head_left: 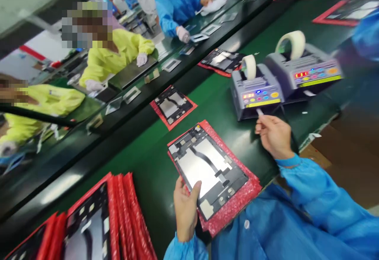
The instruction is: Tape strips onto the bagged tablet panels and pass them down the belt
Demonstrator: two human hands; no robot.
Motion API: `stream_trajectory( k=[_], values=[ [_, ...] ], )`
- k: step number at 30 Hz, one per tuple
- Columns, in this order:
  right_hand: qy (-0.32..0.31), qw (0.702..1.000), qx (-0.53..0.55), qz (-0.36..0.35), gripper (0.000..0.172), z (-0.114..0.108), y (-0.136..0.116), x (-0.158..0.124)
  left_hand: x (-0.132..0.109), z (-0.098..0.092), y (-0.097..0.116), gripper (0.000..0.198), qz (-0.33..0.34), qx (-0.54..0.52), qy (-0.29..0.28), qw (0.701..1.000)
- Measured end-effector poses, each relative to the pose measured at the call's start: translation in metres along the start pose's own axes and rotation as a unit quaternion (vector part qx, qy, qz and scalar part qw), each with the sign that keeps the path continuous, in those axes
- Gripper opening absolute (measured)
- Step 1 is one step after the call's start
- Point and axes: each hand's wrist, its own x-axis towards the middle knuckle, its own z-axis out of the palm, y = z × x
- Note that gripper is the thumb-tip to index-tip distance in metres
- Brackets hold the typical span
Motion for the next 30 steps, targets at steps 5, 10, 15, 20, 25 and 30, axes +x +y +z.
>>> stream_trajectory(
  k=[5,10,15,20,25,30],
  values=[
    [-0.091,0.979,-0.165,-0.072,0.008,-0.01,-0.019,-0.011,-0.012,-0.007,0.009,0.065,0.122,0.317,0.158,0.927],
    [-0.321,0.898,-0.301,-0.027,0.018,0.024,-0.052,-0.028,-0.023,0.021,0.017,0.03,0.325,0.617,0.03,0.717],
    [-0.592,0.719,-0.341,0.127,0.026,0.095,-0.028,-0.028,0.002,0.042,0.013,0.043,0.286,0.679,0.046,0.674],
    [-0.692,0.551,-0.394,0.25,0.02,0.141,0.03,-0.019,0.019,0.037,0.012,0.044,0.278,0.684,0.085,0.669],
    [-0.705,0.484,-0.441,0.272,0.01,0.152,0.054,-0.013,0.018,0.036,0.012,0.046,0.28,0.685,0.076,0.668],
    [-0.689,0.48,-0.477,0.259,0.008,0.155,0.06,-0.015,0.019,0.036,0.011,0.046,0.285,0.694,0.069,0.657]
  ],
)
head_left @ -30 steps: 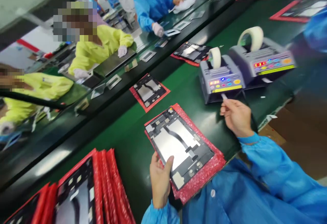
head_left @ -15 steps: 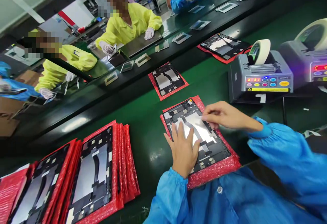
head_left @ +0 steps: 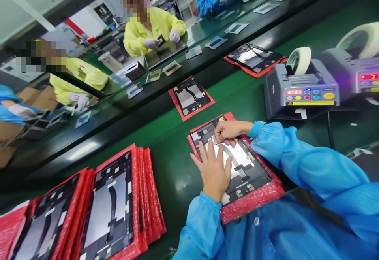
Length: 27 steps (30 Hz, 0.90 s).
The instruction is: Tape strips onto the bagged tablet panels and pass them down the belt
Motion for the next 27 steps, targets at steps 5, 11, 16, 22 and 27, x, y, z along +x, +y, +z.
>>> stream_trajectory(
  k=[5,11,16,22,27],
  values=[
    [0.032,0.998,-0.04,0.024,0.009,0.004,-0.006,0.0,0.002,-0.001,-0.001,0.046,0.022,0.013,-0.01,1.0],
    [0.067,0.995,-0.064,0.04,0.012,0.01,-0.012,-0.004,0.003,0.0,-0.002,0.046,0.041,0.005,-0.022,0.999],
    [0.155,0.98,-0.109,0.066,0.021,0.013,-0.012,-0.002,0.004,0.0,-0.004,0.044,0.065,0.004,-0.012,0.998],
    [0.39,0.911,-0.097,-0.091,0.025,0.01,0.015,-0.076,0.013,-0.004,-0.009,0.042,0.114,-0.002,-0.009,0.993],
    [0.65,0.755,0.08,-0.038,0.034,0.015,0.071,-0.178,0.019,0.001,-0.016,0.042,0.155,-0.038,-0.033,0.987]
  ],
)
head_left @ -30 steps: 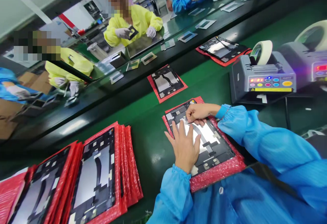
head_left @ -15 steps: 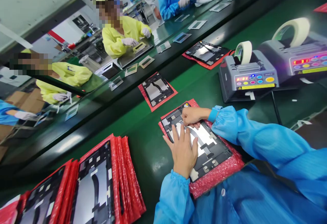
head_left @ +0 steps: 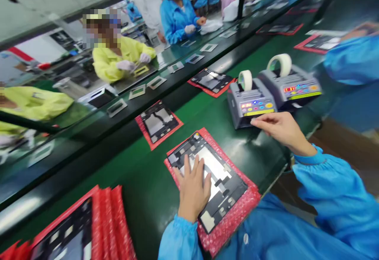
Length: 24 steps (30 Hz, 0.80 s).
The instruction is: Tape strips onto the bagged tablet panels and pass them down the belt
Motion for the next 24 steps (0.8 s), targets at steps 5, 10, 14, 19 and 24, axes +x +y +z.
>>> stream_trajectory(
  k=[5,10,14,19,24],
  values=[
    [0.082,0.991,0.052,0.089,0.038,-0.014,0.033,-0.003,0.0,0.008,-0.005,0.046,-0.005,-0.011,-0.003,1.0],
    [0.094,0.968,0.176,0.15,0.037,0.011,0.035,0.007,-0.001,0.01,-0.005,0.047,-0.011,-0.005,-0.004,1.0],
    [0.102,0.959,0.214,0.156,0.037,0.012,0.028,0.01,-0.002,0.011,-0.006,0.047,-0.009,0.0,-0.006,1.0],
    [0.131,0.95,0.25,0.137,0.029,0.008,0.018,-0.001,-0.001,0.013,-0.008,0.048,-0.004,-0.001,-0.005,1.0],
    [-0.049,0.94,0.31,0.131,0.021,0.025,0.02,-0.021,0.0,0.002,-0.005,0.047,-0.007,0.003,-0.012,1.0]
  ],
)
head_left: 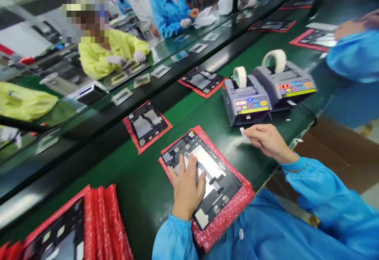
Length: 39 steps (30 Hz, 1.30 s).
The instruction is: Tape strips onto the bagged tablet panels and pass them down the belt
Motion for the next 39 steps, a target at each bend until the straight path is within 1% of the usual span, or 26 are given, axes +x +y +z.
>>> stream_trajectory(
  k=[2,4,7,9,11,14,20,29,34,39],
  values=[
    [-0.077,0.996,-0.011,0.039,0.023,0.012,0.015,0.001,0.001,-0.006,0.006,0.045,0.0,-0.006,0.003,1.0],
    [-0.123,0.99,-0.026,0.063,0.025,0.027,0.03,0.004,0.004,-0.01,0.015,0.038,0.019,-0.02,0.013,1.0],
    [-0.151,0.985,-0.046,0.071,0.026,0.049,0.046,0.006,0.007,-0.007,0.033,0.028,0.065,-0.062,0.026,0.996],
    [-0.165,0.982,-0.059,0.066,0.029,0.059,0.052,0.005,0.009,0.001,0.042,0.026,0.072,-0.084,0.036,0.993],
    [-0.175,0.98,-0.072,0.057,0.03,0.064,0.054,0.004,0.01,0.008,0.047,0.026,0.065,-0.096,0.048,0.992],
    [-0.187,0.977,-0.092,0.047,0.029,0.065,0.056,0.003,0.01,0.014,0.047,0.026,0.058,-0.1,0.054,0.992],
    [-0.213,0.971,-0.097,0.046,0.026,0.064,0.056,0.005,0.01,0.013,0.046,0.026,0.048,-0.099,0.052,0.993],
    [-0.217,0.971,-0.094,0.045,0.021,0.062,0.057,0.006,0.01,0.015,0.046,0.025,0.046,-0.104,0.063,0.992],
    [-0.219,0.969,-0.114,0.025,0.023,0.061,0.059,0.006,0.013,0.013,0.048,0.025,0.042,-0.102,0.059,0.992],
    [-0.231,0.963,-0.137,-0.01,0.026,0.06,0.061,0.006,0.017,0.01,0.052,0.029,0.026,-0.071,0.041,0.996]
  ],
)
